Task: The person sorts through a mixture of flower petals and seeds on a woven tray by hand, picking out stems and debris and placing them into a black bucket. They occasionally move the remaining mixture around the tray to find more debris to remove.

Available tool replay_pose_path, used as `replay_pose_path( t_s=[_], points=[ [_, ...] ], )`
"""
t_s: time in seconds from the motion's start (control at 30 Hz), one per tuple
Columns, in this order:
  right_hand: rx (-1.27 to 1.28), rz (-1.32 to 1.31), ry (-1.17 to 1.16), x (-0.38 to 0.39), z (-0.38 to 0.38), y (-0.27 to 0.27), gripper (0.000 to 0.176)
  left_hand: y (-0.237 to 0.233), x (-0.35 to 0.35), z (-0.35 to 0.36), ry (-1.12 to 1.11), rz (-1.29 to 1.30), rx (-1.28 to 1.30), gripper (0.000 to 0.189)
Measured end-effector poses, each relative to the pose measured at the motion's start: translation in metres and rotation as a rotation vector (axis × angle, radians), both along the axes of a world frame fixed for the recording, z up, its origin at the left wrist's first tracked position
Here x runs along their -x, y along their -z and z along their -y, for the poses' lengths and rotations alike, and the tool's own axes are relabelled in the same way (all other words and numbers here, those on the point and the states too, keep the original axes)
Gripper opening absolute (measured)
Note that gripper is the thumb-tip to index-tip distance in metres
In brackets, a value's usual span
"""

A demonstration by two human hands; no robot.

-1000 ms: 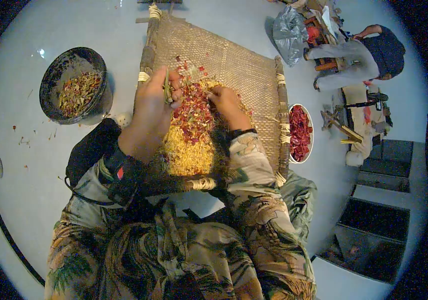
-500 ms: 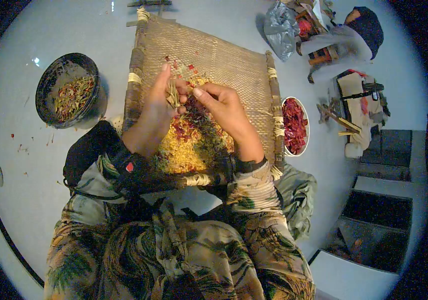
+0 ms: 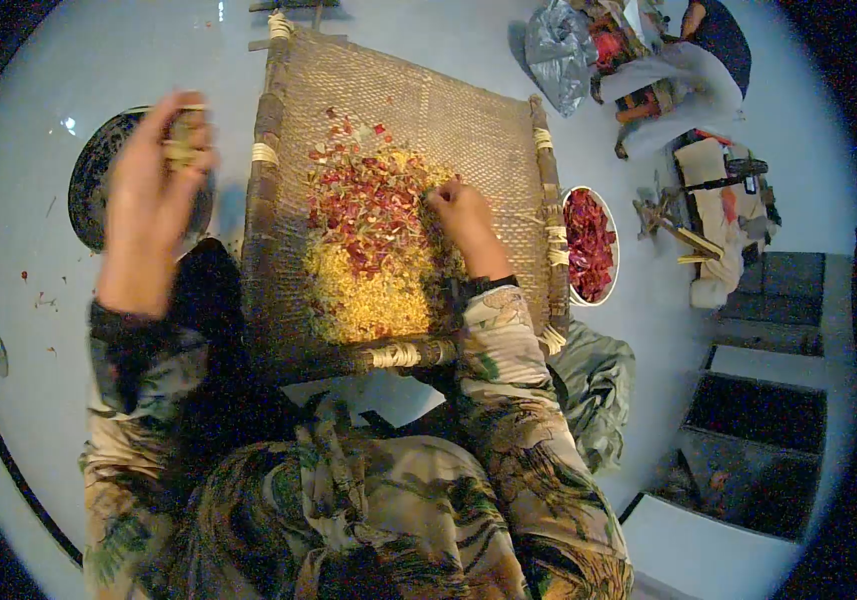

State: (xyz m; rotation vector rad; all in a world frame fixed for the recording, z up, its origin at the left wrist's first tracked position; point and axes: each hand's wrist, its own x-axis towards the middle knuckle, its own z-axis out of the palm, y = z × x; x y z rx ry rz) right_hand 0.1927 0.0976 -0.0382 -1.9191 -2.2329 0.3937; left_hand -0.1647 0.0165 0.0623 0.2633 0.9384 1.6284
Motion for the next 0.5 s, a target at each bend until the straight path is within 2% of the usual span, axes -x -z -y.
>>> replay_pose_path(
  t_s=[0.03, 0.1, 0.13, 0.23, 0.33, 0.37, 0.43, 0.5],
  points=[
    [0.050, 0.047, 0.020, 0.004, 0.002, -0.004, 0.025, -0.007, 0.018, 0.006, -0.018, -0.157, -0.003, 0.020],
    [0.084, 0.058, 0.040, 0.005, 0.002, -0.003, 0.026, 0.024, 0.085, 0.006, 0.001, -0.358, 0.014, 0.025],
    [0.102, 0.064, 0.051, 0.005, 0.001, -0.003, 0.027, 0.055, 0.123, -0.002, 0.041, -0.401, 0.035, 0.032],
    [0.000, 0.031, -0.004, 0.003, 0.000, 0.013, 0.028, 0.063, 0.129, 0.018, 0.060, -0.951, 0.206, 0.050],
    [-0.045, 0.012, -0.017, 0.012, 0.000, 0.012, 0.026, 0.155, 0.202, 0.018, -0.028, -1.173, 0.406, 0.062],
    [-0.033, -0.020, -0.020, 0.019, 0.000, 0.004, 0.025, 0.137, 0.180, 0.023, -0.060, -1.131, 0.351, 0.054],
    [-0.010, -0.084, -0.034, 0.044, 0.000, -0.012, 0.024, 0.090, 0.136, 0.021, -0.057, -0.816, 0.287, 0.048],
    [-0.041, -0.113, -0.141, 0.061, -0.011, -0.001, 0.023, 0.061, 0.103, 0.011, -0.053, -0.502, 0.220, 0.040]
  ],
)
